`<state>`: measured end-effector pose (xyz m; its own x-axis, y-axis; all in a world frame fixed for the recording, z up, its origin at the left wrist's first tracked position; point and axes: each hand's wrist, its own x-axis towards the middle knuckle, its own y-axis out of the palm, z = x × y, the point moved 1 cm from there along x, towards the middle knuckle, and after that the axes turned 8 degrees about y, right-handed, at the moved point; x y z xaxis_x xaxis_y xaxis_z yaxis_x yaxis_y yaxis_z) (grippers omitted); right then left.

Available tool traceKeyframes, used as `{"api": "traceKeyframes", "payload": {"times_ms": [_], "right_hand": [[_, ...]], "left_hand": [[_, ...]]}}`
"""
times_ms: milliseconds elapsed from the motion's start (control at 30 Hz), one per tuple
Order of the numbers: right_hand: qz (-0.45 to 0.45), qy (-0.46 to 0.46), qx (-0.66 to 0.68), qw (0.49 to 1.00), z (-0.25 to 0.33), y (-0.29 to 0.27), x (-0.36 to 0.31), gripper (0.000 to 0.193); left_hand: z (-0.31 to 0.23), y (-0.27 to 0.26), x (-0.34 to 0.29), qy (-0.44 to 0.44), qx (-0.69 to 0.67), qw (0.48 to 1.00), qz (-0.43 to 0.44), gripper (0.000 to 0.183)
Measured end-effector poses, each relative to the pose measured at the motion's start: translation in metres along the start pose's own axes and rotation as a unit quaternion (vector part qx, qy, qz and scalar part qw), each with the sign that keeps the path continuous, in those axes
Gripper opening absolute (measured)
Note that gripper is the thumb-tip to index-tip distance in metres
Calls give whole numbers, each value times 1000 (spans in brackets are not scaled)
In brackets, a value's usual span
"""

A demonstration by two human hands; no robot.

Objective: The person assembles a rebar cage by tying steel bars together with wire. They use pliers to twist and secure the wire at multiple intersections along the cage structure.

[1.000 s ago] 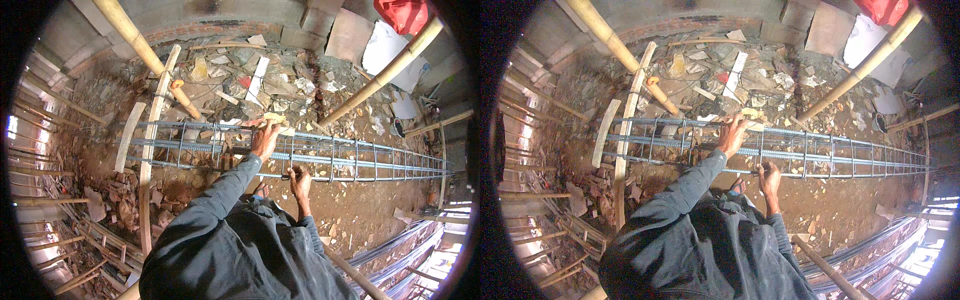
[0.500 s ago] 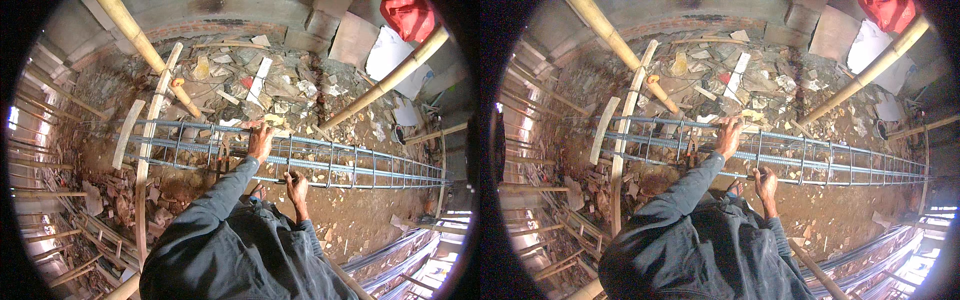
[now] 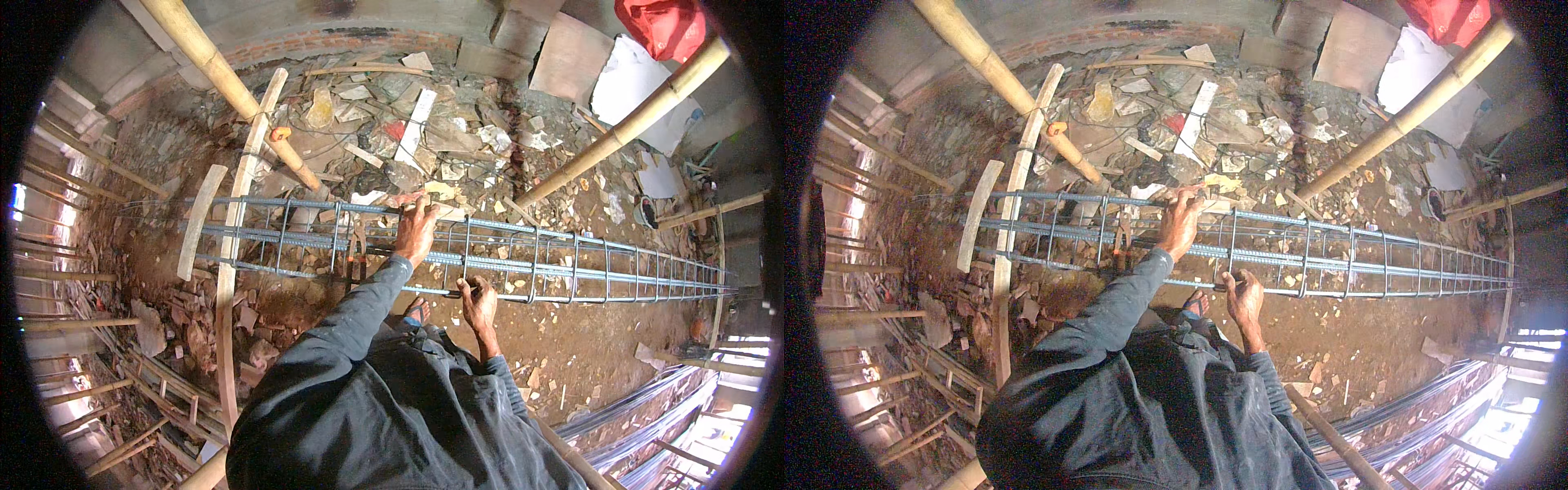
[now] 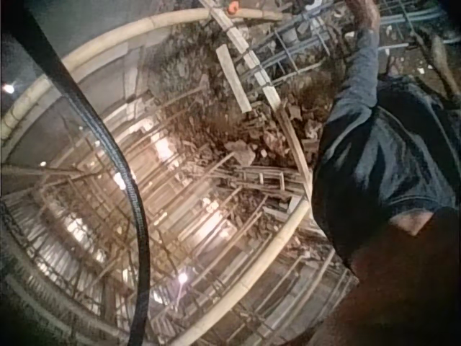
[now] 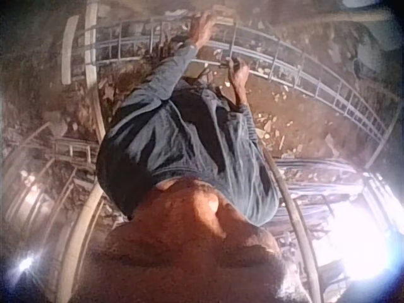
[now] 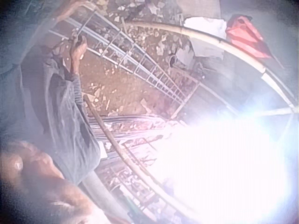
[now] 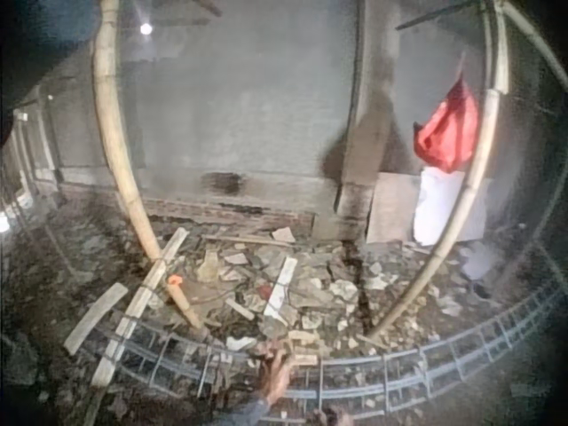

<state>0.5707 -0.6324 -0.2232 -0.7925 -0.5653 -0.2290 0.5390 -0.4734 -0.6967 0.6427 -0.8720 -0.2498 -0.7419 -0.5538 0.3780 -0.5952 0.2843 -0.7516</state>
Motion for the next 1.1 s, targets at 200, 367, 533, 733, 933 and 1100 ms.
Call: {"api": "traceKeyframes", "payload": {"times_ms": [200,367,533,733,933,1100], "right_hand": [[2,-5,20,1000,3,-2,-1,38],[4,-8,9,1000,5,-3,-2,40],[20,9,5,1000,2,-2,0,41],[29,36,1,999,-1,0,1,41],[10,-5,21,1000,7,4,-5,32],[14,-17,8,1000,8,9,0,31]], "left_hand": [[-1,0,4,-24,13,1000,0,42],[4,-1,1,-15,22,1000,5,44],[-3,-4,0,-65,29,997,23,35],[4,2,0,-91,-55,994,-7,28],[15,5,0,-33,-38,999,-15,34],[14,1,2,-38,-27,999,10,30]]}}
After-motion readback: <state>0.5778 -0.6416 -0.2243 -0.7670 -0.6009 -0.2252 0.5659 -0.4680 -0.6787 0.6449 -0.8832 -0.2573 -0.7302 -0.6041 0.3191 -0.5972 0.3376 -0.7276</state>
